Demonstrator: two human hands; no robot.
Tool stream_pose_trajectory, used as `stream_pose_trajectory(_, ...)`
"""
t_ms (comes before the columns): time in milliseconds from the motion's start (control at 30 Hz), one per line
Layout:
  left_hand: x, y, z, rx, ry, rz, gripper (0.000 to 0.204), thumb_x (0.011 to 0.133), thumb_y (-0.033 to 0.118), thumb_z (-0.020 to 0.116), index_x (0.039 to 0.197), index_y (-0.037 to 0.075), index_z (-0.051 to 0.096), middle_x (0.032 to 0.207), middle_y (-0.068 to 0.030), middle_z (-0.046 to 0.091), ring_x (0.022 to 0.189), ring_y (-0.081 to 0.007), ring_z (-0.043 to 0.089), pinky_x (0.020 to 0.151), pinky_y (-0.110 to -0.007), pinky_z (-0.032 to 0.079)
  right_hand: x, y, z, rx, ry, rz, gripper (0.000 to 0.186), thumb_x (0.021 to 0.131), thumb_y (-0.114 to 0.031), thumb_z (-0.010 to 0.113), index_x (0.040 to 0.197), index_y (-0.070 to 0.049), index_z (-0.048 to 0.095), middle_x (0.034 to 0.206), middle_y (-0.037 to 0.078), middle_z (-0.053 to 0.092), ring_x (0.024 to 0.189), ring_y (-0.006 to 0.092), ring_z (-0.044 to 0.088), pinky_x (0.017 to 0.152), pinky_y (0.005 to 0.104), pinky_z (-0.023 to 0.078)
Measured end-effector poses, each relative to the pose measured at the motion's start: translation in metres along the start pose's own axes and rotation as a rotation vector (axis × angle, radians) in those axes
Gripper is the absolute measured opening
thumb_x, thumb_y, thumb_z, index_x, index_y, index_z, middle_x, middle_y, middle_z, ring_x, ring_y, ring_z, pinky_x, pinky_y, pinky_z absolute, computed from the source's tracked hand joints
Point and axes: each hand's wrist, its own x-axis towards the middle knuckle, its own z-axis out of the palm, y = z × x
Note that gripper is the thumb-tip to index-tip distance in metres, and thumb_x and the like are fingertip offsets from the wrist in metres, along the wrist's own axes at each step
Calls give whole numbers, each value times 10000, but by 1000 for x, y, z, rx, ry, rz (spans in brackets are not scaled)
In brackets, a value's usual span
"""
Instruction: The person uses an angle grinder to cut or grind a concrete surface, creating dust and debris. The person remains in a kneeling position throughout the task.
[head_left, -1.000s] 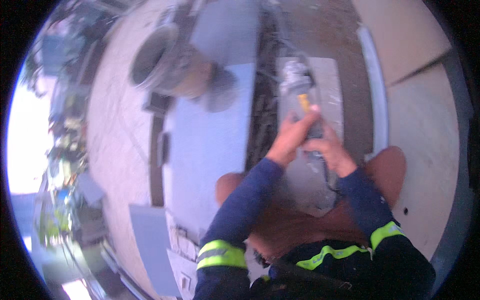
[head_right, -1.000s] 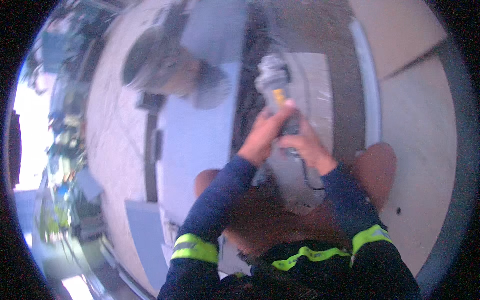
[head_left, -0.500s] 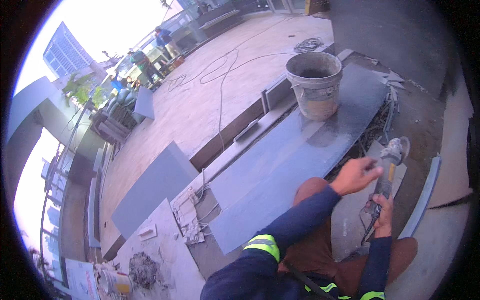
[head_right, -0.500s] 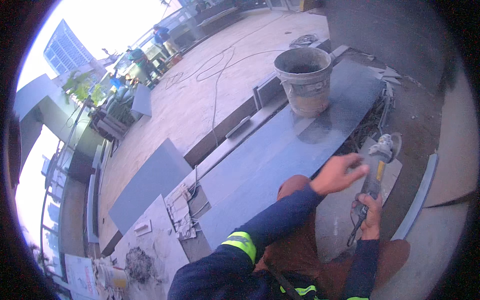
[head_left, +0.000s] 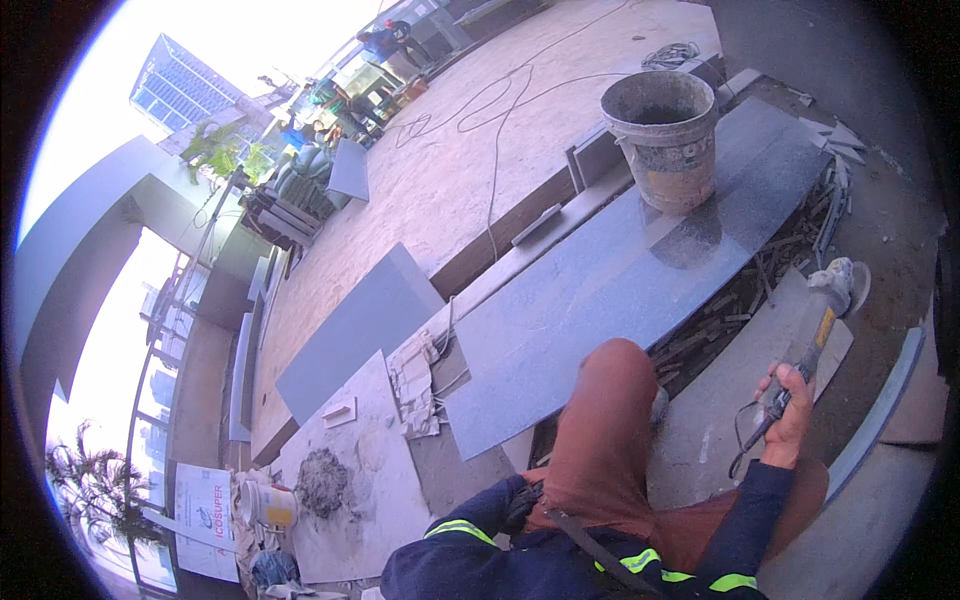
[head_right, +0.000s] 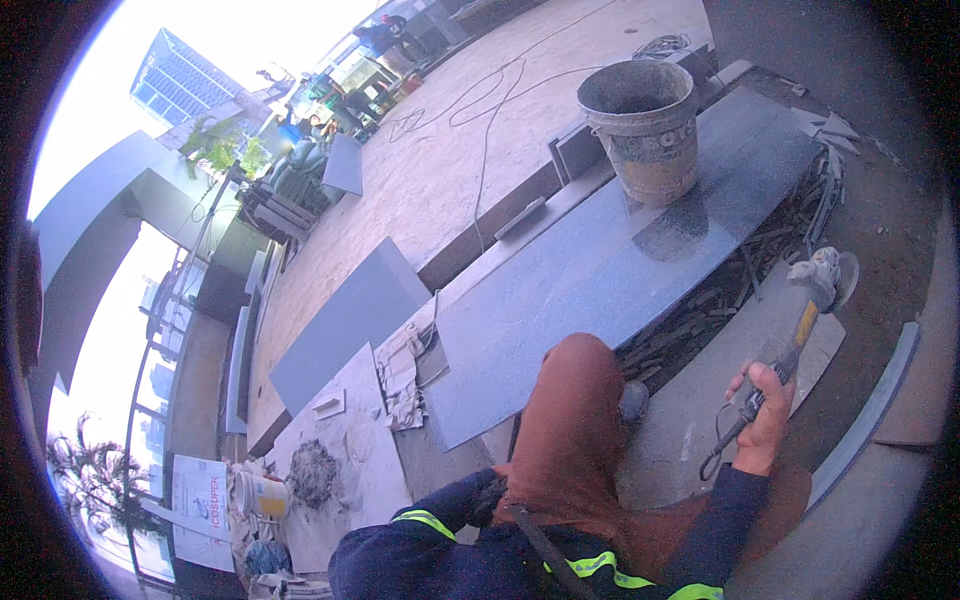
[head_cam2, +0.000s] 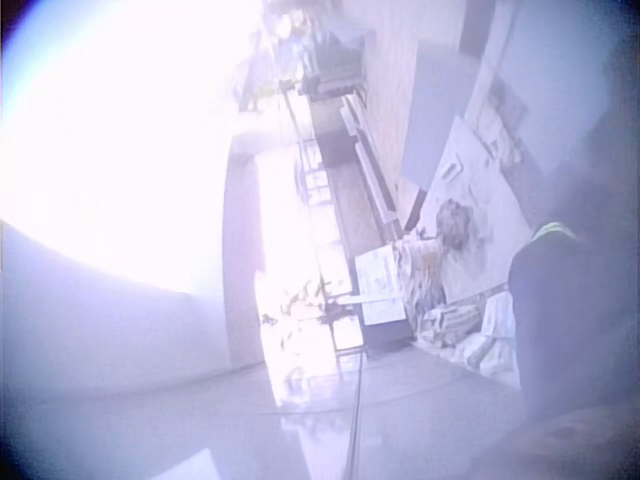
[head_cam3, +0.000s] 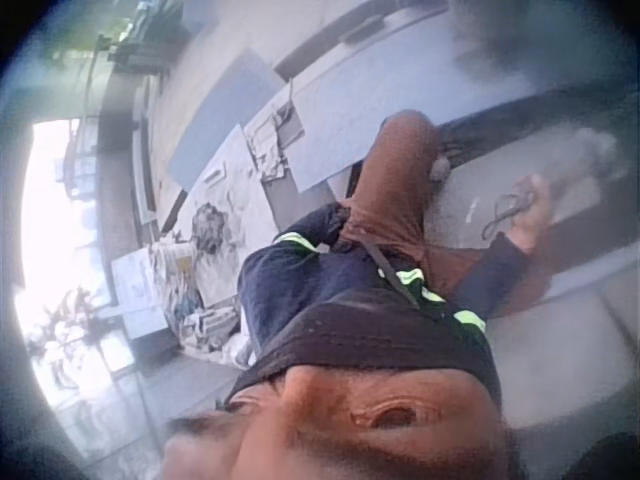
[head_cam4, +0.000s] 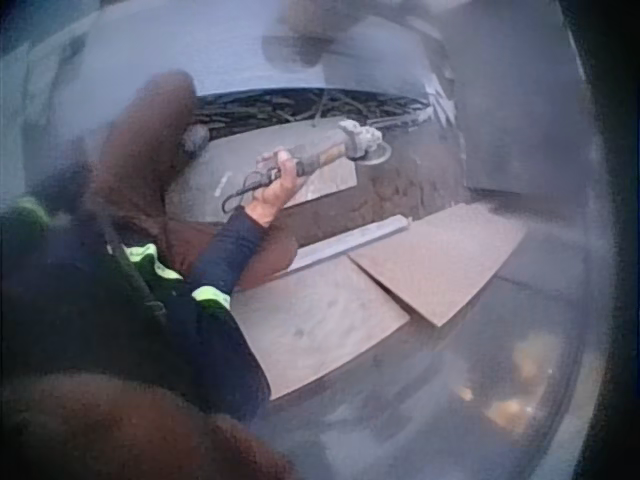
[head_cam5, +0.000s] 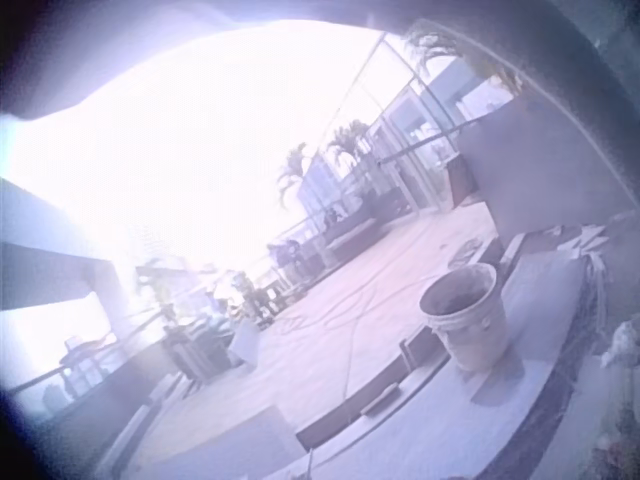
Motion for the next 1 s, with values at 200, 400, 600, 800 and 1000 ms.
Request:
stream_pose_trajectory(200, -83, -23, 35, -130, 173, -183, 474, 1041, 405, 673, 1205, -30, 764, 1017, -143, 774, 947, -192, 702, 825, -370, 574, 17, 0, 27, -12, -104, -13, 412, 841, -330, 795, 1091, -44, 635, 902, 75, 668, 651, 163, 665, 505, 290, 506)
stream_pose_trajectory(400, -148, -24, 37, -169, 428, -209, 471, 1041, 403, 678, 1176, -40, 766, 1001, -132, 772, 938, -192, 702, 820, -364, 574, 39, 13, 58, 191, -159, 35, 354, 845, -235, 810, 1079, -28, 644, 925, 88, 684, 703, 176, 673, 578, 321, 548)
stream_pose_trajectory(600, -151, 26, -47, -403, 975, -181, 482, 1036, 411, 695, 1095, -64, 757, 950, -114, 760, 904, -179, 695, 814, -353, 574, 40, 36, 71, 289, -151, 102, 335, 849, -221, 805, 1081, -42, 644, 912, 85, 681, 708, 186, 685, 572, 347, 585)
stream_pose_trajectory(800, -94, 292, -177, -358, 1072, 570, 387, 1085, 329, 651, 1170, -45, 708, 1040, -117, 763, 974, -184, 716, 870, -338, 556, 46, 43, 43, 337, -35, 10, 291, 853, -188, 789, 1058, -46, 639, 908, 88, 668, 702, 201, 673, 593, 366, 579)
stream_pose_trajectory(1000, -36, 476, -167, 62, 369, 958, 462, 1082, 323, 676, 1368, -39, 641, 1135, -123, 771, 1061, -200, 719, 951, -351, 559, 32, 52, 24, 208, 158, 40, 355, 846, -253, 808, 1109, -56, 673, 953, 86, 720, 729, 193, 708, 618, 345, 599)
